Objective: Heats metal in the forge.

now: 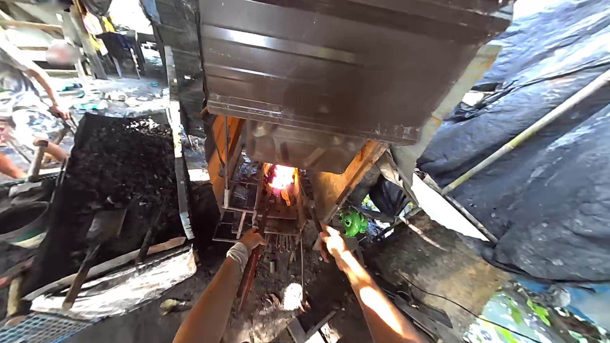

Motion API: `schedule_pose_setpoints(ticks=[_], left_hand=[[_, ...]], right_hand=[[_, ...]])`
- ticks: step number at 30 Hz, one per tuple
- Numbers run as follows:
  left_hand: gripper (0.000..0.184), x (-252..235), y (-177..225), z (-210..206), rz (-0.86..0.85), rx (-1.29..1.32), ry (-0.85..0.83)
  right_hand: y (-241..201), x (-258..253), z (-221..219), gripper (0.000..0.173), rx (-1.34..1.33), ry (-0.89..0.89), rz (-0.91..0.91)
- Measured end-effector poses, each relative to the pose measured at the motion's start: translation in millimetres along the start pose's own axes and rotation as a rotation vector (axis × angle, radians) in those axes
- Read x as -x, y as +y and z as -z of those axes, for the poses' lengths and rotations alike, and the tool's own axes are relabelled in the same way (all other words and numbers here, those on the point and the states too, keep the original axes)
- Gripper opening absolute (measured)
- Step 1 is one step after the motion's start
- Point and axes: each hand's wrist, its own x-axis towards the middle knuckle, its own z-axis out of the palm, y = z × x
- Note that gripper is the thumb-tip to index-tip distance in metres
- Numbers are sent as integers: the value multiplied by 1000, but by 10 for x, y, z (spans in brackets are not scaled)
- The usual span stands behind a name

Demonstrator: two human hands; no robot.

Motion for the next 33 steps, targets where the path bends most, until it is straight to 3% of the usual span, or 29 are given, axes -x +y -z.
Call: schedule_pose_setpoints(ticks=[5, 9, 14, 19, 26, 33], left_hand=[[60, -190, -72, 7, -28, 85, -7], [54, -357, -84, -45, -23, 0, 61], [46, -77, -94, -154, -59, 34, 14], [45, -136, -236, -287, -88, 71, -6], [57, 60, -224, 62, -47, 169, -54], [52, -297, -93, 123, -69, 45, -7]], right_hand=[[164, 534, -110, 47, -139, 14, 70], [125, 530, -162, 43, -173, 15, 36], [136, 717, -281, 48, -218, 12, 27], [165, 950, -329, 52, -95, 30, 30], [262, 1301, -81, 53, 29, 97, 109], [485, 1725, -79, 52, -45, 97, 83]])
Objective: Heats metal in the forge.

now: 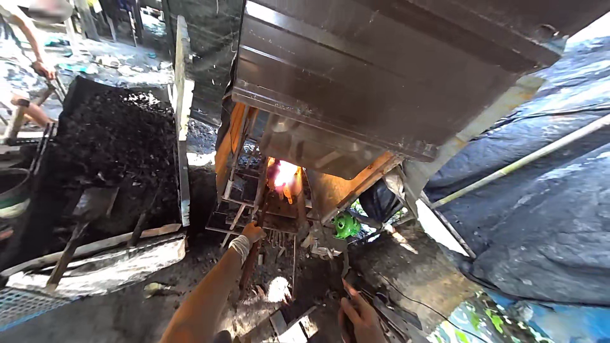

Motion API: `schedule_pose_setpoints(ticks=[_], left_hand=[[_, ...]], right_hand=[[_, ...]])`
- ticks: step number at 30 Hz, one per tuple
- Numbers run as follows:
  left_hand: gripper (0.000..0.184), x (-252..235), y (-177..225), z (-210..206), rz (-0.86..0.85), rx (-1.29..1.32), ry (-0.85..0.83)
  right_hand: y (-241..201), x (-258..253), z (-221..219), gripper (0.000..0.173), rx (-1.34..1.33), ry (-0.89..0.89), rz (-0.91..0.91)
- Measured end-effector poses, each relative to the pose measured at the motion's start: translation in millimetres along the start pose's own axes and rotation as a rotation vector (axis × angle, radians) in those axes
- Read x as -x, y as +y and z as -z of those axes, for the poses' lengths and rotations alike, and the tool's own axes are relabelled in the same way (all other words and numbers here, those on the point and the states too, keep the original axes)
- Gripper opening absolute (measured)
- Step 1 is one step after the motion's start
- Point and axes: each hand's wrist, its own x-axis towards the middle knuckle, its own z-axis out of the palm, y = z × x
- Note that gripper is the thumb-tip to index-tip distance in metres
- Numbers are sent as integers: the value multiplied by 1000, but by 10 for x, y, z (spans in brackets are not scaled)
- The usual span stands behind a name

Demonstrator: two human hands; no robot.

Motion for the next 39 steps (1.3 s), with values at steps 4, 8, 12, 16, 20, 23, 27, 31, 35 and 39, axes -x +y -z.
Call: schedule_pose_setpoints(ticks=[4, 8, 12, 16, 20, 23, 27, 31, 35, 39], left_hand=[[47, -247, 100, -61, -10, -185, 66], [38, -216, 99, -171, -43, -276, 84], [36, -100, -37, -300, -59, -179, 84], [37, -119, -7, -308, -55, -166, 87], [49, -10, 22, -217, -40, -71, 32], [56, 206, -92, -106, -8, -17, -40], [57, 553, -304, -26, -15, -29, -84], [63, 664, -354, -137, 4, -23, -109], [61, 650, -283, -383, -11, 6, -144], [63, 512, -153, -687, 18, 58, -171]], right_hand=[[28, 164, 35, 53, 31, -23, -34], [40, 177, 37, 51, -27, -33, -37], [115, -136, -130, 48, -243, -16, -105], [70, -459, -375, 47, -404, -34, -147], [-74, -450, -383, 48, -371, -47, -117], [-55, -545, -363, 48, -407, -27, -107], [-46, -611, -364, 48, -369, -35, -121], [-85, -659, -192, 49, -277, -30, -43], [-123, -658, -27, 50, -205, -18, -28], [-4, -503, 56, 50, -201, -8, 1]])
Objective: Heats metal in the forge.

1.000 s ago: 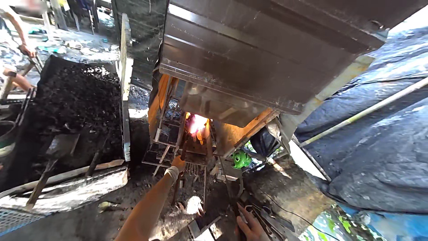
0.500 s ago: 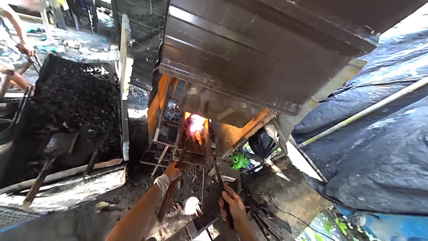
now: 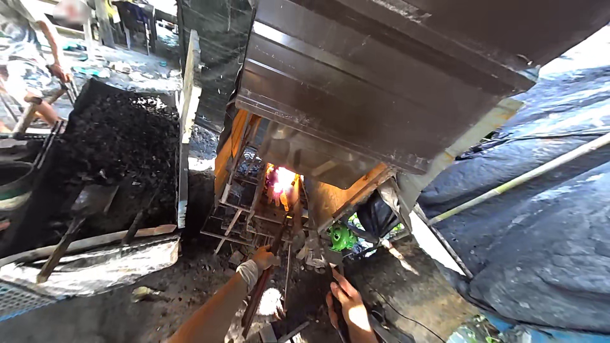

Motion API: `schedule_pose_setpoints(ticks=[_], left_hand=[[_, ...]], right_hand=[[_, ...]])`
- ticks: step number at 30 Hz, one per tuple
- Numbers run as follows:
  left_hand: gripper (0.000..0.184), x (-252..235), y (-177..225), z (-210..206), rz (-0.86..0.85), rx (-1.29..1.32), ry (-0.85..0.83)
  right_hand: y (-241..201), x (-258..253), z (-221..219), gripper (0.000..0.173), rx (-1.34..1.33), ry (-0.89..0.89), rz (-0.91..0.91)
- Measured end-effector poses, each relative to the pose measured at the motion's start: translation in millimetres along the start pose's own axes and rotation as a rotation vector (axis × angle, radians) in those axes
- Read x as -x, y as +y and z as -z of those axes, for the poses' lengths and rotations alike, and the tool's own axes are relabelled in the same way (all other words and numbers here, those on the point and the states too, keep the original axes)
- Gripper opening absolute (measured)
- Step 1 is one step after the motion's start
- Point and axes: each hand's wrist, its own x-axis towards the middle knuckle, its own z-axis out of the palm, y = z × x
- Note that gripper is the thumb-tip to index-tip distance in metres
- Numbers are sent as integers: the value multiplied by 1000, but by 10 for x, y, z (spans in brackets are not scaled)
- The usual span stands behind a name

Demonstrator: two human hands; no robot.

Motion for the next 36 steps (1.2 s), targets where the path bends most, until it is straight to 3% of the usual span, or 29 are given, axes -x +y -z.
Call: schedule_pose_setpoints(ticks=[4, 9, 16, 21, 26, 32, 36], left_hand=[[58, -337, 56, -249, -1, -18, 62], [36, -588, 46, -381, -87, -147, 226], [35, -534, 57, -319, -81, -148, 217], [51, -151, -218, -57, -68, -132, 127], [58, 676, -604, 410, -109, -273, 104], [40, 1555, -1262, 900, -179, -280, 248], [43, 2101, -1882, 1130, -115, -181, 425]], right_hand=[[47, 208, 141, 53, 80, -9, -33], [105, 410, 335, 50, 43, -35, -16], [135, 248, 164, 49, -87, -66, -127], [132, -130, -70, 47, -172, -42, -123], [-358, -764, -269, 49, 335, -101, 96], [-1361, -2138, -965, 48, 1086, -104, 100], [-1625, -2201, -818, 46, 1369, -133, 106]])
